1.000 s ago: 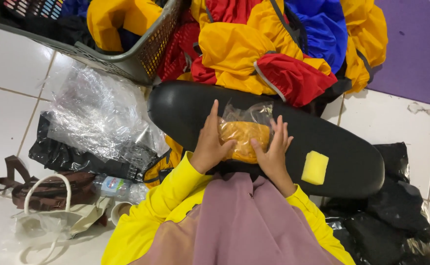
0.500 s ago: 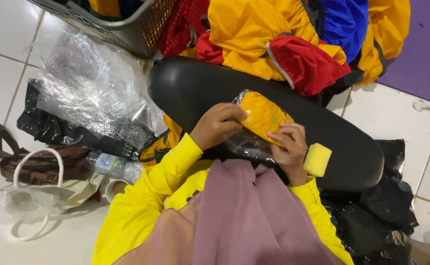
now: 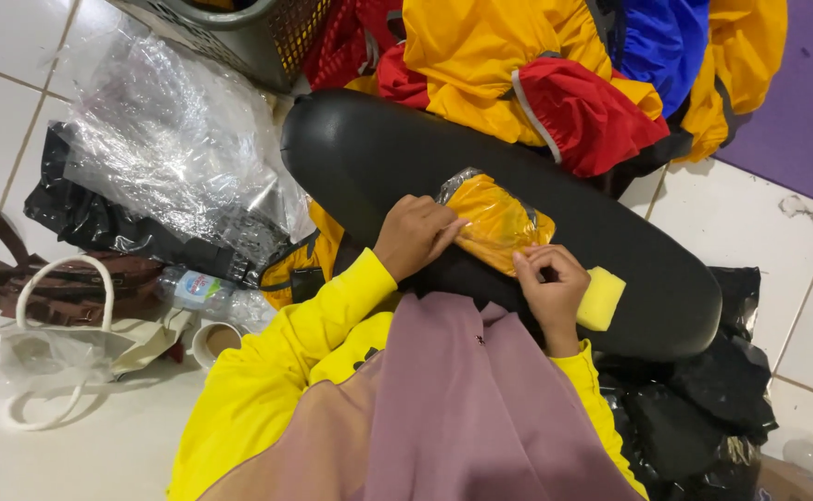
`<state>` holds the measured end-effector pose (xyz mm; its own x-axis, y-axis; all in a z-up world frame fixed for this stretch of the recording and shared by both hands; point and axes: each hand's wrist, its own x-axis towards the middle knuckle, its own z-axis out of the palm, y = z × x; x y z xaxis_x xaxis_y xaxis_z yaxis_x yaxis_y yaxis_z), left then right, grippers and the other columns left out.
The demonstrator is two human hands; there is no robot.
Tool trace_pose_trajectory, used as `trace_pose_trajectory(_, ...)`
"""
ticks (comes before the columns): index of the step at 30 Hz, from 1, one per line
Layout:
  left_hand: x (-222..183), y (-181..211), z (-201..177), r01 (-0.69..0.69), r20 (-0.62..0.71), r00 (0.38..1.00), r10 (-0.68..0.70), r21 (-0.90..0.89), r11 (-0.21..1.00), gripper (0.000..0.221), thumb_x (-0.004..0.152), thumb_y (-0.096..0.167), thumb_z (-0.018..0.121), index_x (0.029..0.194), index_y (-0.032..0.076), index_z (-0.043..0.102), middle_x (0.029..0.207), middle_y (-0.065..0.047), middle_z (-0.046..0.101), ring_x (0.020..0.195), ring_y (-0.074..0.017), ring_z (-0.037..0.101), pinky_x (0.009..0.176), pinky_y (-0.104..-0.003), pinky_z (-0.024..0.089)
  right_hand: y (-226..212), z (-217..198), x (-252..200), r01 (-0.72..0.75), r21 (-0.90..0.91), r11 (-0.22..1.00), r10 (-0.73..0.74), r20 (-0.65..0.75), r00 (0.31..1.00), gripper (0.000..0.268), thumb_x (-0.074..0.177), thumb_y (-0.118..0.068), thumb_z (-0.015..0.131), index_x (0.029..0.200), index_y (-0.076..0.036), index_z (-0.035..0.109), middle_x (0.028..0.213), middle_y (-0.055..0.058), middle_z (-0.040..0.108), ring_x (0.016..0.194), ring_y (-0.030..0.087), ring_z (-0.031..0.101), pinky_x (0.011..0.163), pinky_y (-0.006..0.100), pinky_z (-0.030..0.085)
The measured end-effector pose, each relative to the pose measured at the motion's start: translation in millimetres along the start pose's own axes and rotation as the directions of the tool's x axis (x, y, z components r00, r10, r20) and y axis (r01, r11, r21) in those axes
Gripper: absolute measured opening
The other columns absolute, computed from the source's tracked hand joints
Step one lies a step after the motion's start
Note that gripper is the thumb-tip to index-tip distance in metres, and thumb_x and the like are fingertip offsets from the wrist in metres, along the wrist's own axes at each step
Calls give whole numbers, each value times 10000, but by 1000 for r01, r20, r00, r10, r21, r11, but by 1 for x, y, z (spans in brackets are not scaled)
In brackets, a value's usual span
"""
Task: Folding a fabric cover, placing it in a plastic bag, sealing it with tape, and trimming excess threads with scissors.
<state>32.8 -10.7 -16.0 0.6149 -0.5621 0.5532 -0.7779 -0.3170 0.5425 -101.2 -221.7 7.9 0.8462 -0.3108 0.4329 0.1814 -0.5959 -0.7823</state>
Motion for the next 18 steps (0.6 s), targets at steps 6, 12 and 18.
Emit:
trace_pose_trajectory(6,7,6,10,148,8,989,-151,131,980,209,948,301,714,806,164,645,634,-14,647,658,-204,673,663,-327,504,-42,3,18,113,-283,952,-177,-214,961,173,948,-22,779,883,-23,619,983,121,701,984,372,651,955,502,515)
trace_pose_trajectory(12,8,-5,24,222,101,963,-248,217,951,263,934,360,680,746,188,615,594,-5,623,620,-227,680,601,-346,499,-71,37,23,472,29,881,-472,114,874,187,892,-107,770,1039,4,738,1108,175,769,988,424,740,903,537,583)
trace_pose_trajectory(18,24,9,2,414,210,874,-439,152,897,182,859,317,741,772,170,676,575,-13,650,620,-279,718,593,-360,540,-25,55,11,345,-373,861,-181,410,894,652,1069,-392,527,1616,-67,382,1654,207,353,1509,460,306,1219,590,224)
